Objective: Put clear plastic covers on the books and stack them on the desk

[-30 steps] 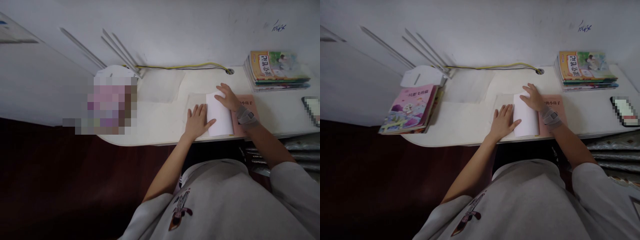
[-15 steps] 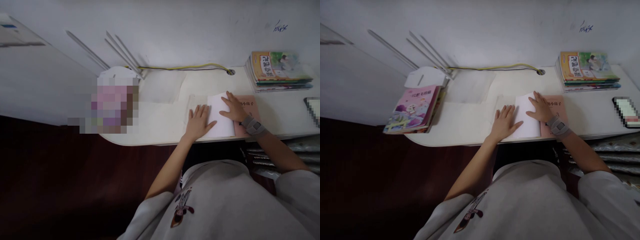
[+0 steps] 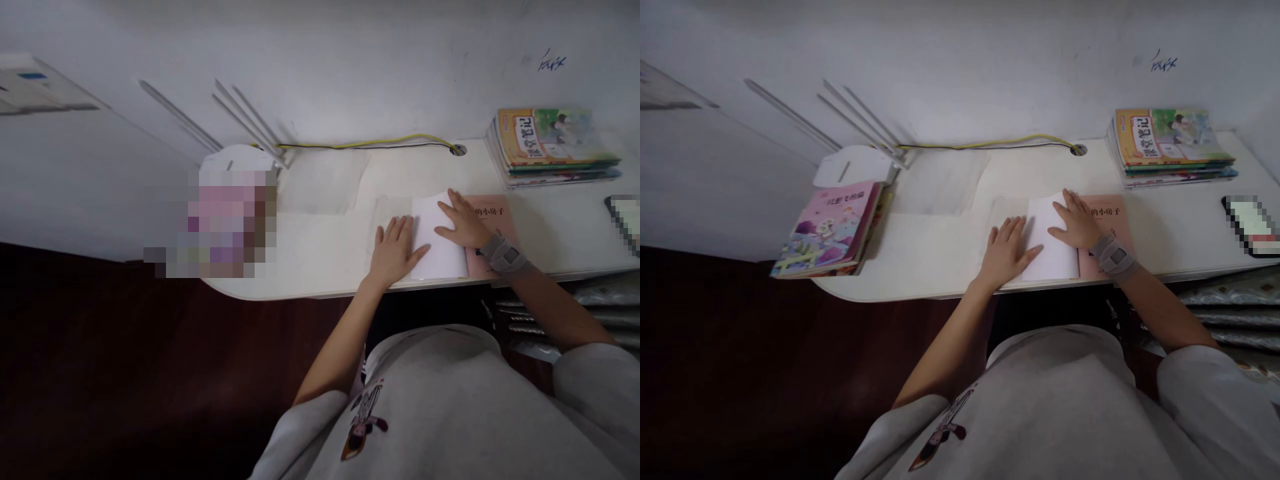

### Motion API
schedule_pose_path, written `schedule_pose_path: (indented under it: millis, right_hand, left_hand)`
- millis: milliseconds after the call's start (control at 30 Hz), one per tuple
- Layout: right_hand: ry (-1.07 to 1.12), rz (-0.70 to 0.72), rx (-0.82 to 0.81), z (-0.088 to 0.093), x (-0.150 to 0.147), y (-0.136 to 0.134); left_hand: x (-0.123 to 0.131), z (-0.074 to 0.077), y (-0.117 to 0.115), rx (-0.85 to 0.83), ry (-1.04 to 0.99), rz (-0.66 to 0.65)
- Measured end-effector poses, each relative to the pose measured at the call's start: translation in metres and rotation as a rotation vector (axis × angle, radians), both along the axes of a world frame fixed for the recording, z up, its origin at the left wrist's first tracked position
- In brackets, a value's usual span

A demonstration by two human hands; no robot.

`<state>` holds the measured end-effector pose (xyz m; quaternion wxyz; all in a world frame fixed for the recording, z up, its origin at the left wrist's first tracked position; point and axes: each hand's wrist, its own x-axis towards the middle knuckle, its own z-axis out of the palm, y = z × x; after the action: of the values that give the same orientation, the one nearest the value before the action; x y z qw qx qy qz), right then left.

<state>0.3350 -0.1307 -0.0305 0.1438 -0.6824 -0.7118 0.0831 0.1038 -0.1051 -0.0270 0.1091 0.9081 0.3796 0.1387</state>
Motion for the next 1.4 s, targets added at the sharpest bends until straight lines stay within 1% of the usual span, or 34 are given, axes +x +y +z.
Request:
schedule_pose_path:
  millis: [100, 233, 333, 400, 467, 533, 600, 667, 733, 833, 933, 1100, 1400]
  right_hand:
    - [-0.025, -0.017, -0.018, 0.003, -0.009, 0.001]
    - [-0.025, -0.110, 0.010, 0.004, -0.023, 0.003]
    - [0.014, -0.104, 0.028, 0.003, -0.018, 0.004]
    - [0.068, -0.065, 0.054, 0.001, -0.008, 0.004]
    - [0.118, -0.031, 0.091, -0.001, 0.003, 0.005]
    - [0.133, -0.016, 0.116, -0.003, 0.008, 0.005]
    - [0.117, -0.018, 0.123, -0.005, 0.009, 0.004]
    - [0.099, -0.024, 0.121, -0.006, 0.007, 0.004]
    - [0.093, -0.027, 0.121, -0.007, 0.004, 0.003]
    - [0.087, -0.011, 0.121, -0.007, 0.002, 0.001]
    - [0.055, 0.014, 0.113, -0.005, 0.001, -0.001]
    - [-0.004, 0.034, 0.088, -0.002, -0.002, -0.003]
    - [-0.025, 0.086, 0.076, 0.002, -0.003, -0.005]
  left_hand:
    - [0.001, 0.000, 0.000, -0.016, -0.006, 0.007]
    - [0.000, 0.003, 0.002, -0.004, -0.008, 0.010]
    - [-0.003, 0.009, -0.004, 0.061, -0.019, -0.009]
    - [0.000, 0.015, -0.017, 0.146, -0.026, -0.105]
    - [0.009, 0.019, -0.036, 0.235, -0.026, -0.279]
    - [0.021, 0.020, -0.056, 0.312, -0.008, -0.444]
    - [0.033, 0.018, -0.070, 0.375, 0.023, -0.503]
    - [0.041, 0.015, -0.075, 0.412, 0.057, -0.483]
    - [0.041, 0.012, -0.073, 0.425, 0.080, -0.458]
    - [0.034, 0.011, -0.065, 0.430, 0.089, -0.456]
    - [0.028, 0.010, -0.063, 0.424, 0.090, -0.445]
    - [0.030, 0.004, -0.069, 0.417, 0.071, -0.392]
    - [0.031, -0.005, -0.078, 0.420, 0.049, -0.354]
